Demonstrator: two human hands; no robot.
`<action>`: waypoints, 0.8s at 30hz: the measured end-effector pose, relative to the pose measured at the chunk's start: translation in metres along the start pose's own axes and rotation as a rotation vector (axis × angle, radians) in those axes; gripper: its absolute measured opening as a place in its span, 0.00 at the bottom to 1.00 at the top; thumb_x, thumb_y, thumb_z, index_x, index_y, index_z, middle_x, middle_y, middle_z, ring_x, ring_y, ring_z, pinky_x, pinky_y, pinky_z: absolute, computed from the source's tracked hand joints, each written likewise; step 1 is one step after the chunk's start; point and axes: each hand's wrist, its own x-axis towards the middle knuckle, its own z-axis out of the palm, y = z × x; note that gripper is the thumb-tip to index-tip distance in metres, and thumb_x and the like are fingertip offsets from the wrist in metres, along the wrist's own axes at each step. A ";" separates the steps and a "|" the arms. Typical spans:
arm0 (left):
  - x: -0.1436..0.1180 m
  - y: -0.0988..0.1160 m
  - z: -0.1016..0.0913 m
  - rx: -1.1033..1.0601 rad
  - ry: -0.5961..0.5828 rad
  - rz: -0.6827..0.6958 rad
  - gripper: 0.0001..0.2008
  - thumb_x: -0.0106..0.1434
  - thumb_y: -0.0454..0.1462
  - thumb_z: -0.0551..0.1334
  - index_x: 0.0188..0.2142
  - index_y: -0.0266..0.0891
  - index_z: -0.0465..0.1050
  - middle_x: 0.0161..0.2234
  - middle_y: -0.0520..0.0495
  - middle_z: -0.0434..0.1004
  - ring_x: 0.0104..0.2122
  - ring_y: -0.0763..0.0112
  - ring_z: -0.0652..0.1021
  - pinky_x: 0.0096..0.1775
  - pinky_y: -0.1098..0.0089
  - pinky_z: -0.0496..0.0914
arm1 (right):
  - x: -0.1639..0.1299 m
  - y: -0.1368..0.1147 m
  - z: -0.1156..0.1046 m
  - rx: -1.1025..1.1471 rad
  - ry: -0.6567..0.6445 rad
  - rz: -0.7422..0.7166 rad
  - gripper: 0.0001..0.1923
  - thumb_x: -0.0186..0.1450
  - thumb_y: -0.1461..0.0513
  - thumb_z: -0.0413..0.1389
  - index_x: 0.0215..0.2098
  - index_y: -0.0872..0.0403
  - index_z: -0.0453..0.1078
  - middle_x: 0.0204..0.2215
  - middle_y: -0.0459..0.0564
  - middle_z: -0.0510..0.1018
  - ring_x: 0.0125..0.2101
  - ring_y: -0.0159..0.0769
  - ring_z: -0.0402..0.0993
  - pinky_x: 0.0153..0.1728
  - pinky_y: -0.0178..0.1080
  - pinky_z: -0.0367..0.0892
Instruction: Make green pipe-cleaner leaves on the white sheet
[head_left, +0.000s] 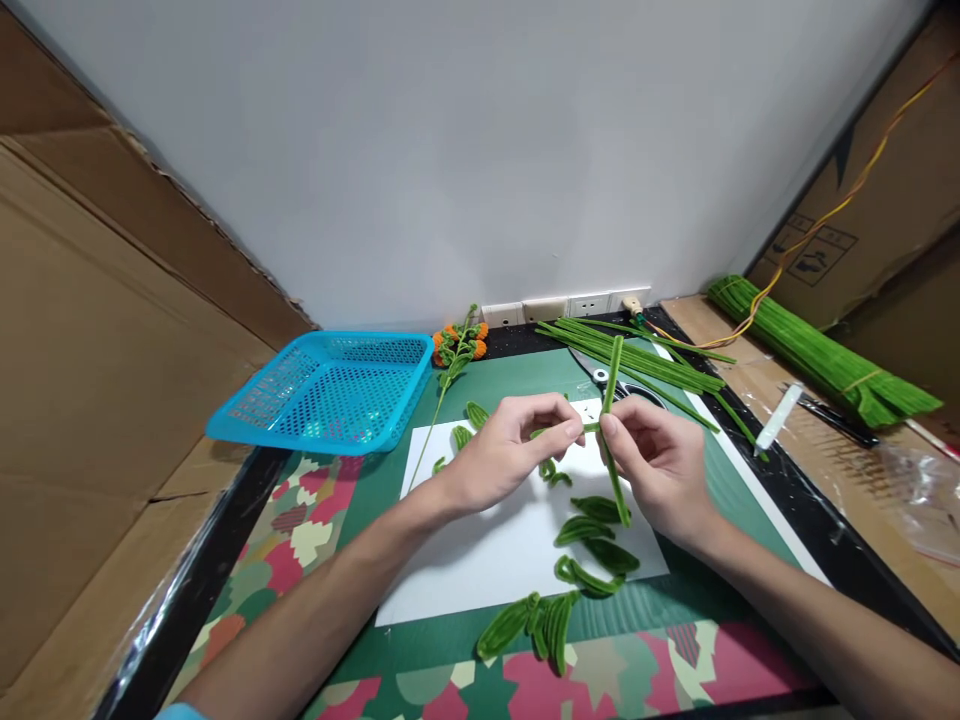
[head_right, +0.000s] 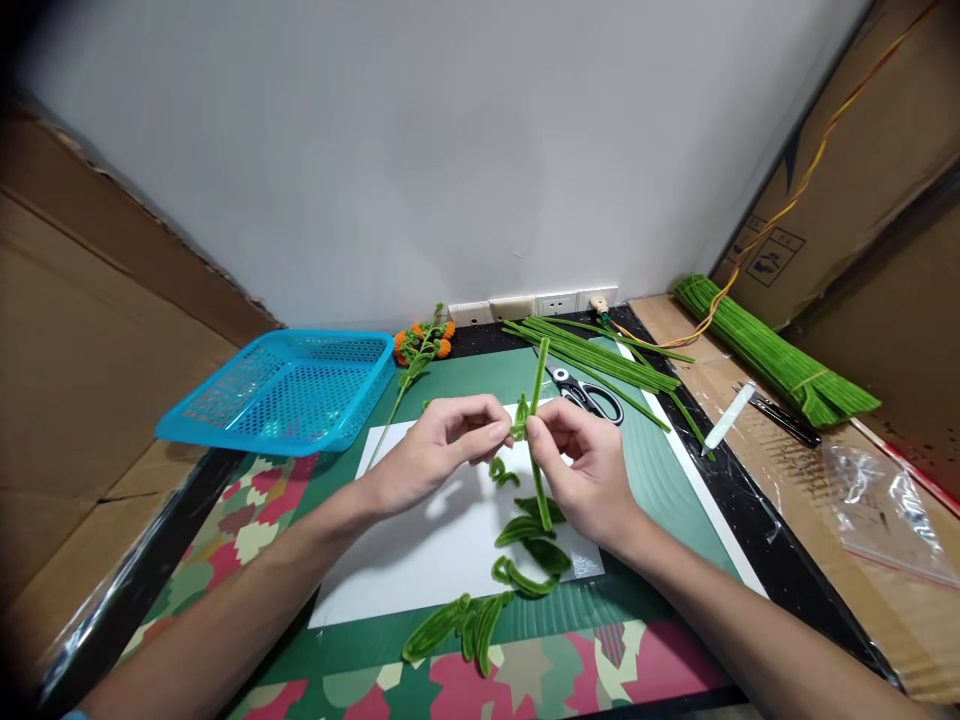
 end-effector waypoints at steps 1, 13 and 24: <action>0.002 -0.002 0.000 -0.073 0.003 -0.043 0.15 0.71 0.45 0.64 0.34 0.36 0.75 0.28 0.51 0.70 0.28 0.75 0.68 0.31 0.72 0.62 | 0.001 0.001 -0.001 -0.033 -0.004 -0.020 0.13 0.74 0.54 0.58 0.33 0.51 0.72 0.23 0.43 0.70 0.20 0.30 0.60 0.22 0.34 0.58; 0.002 -0.014 0.004 -0.290 0.128 -0.144 0.18 0.65 0.49 0.70 0.31 0.35 0.74 0.23 0.54 0.67 0.23 0.78 0.65 0.26 0.74 0.56 | 0.005 0.007 -0.004 -0.117 -0.050 -0.025 0.16 0.75 0.52 0.56 0.33 0.51 0.71 0.24 0.43 0.71 0.22 0.32 0.65 0.25 0.36 0.62; 0.004 -0.015 0.000 -0.319 0.156 -0.190 0.20 0.67 0.52 0.66 0.33 0.35 0.74 0.24 0.52 0.70 0.23 0.77 0.68 0.26 0.75 0.58 | 0.007 0.006 -0.004 -0.096 0.002 -0.062 0.17 0.75 0.53 0.57 0.31 0.51 0.72 0.24 0.45 0.74 0.21 0.33 0.68 0.24 0.36 0.64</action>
